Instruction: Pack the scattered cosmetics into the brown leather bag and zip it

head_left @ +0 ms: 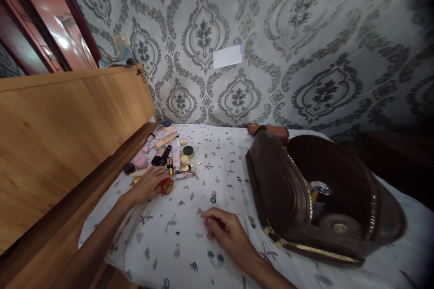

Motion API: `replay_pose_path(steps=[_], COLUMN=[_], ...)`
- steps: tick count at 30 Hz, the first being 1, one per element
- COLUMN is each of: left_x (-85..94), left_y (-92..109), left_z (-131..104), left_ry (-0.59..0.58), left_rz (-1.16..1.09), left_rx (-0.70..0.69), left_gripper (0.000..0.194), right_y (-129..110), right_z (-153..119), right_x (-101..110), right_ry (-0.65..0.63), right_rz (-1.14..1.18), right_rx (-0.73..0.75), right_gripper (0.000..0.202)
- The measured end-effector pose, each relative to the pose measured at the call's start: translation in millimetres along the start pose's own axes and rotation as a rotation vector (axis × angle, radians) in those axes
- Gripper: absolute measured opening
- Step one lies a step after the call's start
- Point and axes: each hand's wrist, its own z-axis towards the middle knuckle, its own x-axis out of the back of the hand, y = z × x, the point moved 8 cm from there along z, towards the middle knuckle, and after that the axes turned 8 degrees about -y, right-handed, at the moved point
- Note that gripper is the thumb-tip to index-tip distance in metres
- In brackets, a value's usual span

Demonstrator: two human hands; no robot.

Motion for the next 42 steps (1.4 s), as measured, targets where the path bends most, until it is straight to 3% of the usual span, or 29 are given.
replay_pose_path(steps=[3,7,13,20,25,34,42], left_x=[3.6,12.5,18.1,2.7,0.1,-3.9,-19.6], left_y=[-0.7,8.6,21.0,73.1,102.3,112.1,111.4], left_z=[2.4,5.2,10.4,27.3,40.7,57.1,65.7], left_ry=[-0.017,0.051,0.089,-0.026,-0.017,0.199,0.176], left_rz=[-0.014,-0.033,-0.256,-0.658,-0.731,-0.904,-1.01], left_rx=[-0.009,-0.061,0.027,-0.058,-0.121,0.004,0.108], left_gripper=[0.032,0.024,0.031,0.035,0.037,0.038,0.048], right_y=[1.3,1.5,3.6,10.0,18.0,21.1,17.5], right_z=[-0.3,-1.1,-0.6,2.3,5.3,9.7,4.1], right_x=[0.0,0.2,1.9,14.3,8.4,2.4,12.8], right_ry=[0.001,-0.005,0.009,0.132,0.054,-0.008,0.13], right_rz=[0.001,0.004,0.064,0.303,0.38,0.558,0.64], right_rx=[-0.011,-0.015,0.005,0.017,-0.019,-0.02,-0.012], right_gripper=[0.029,0.028,0.029,0.069,0.078,0.082,0.083])
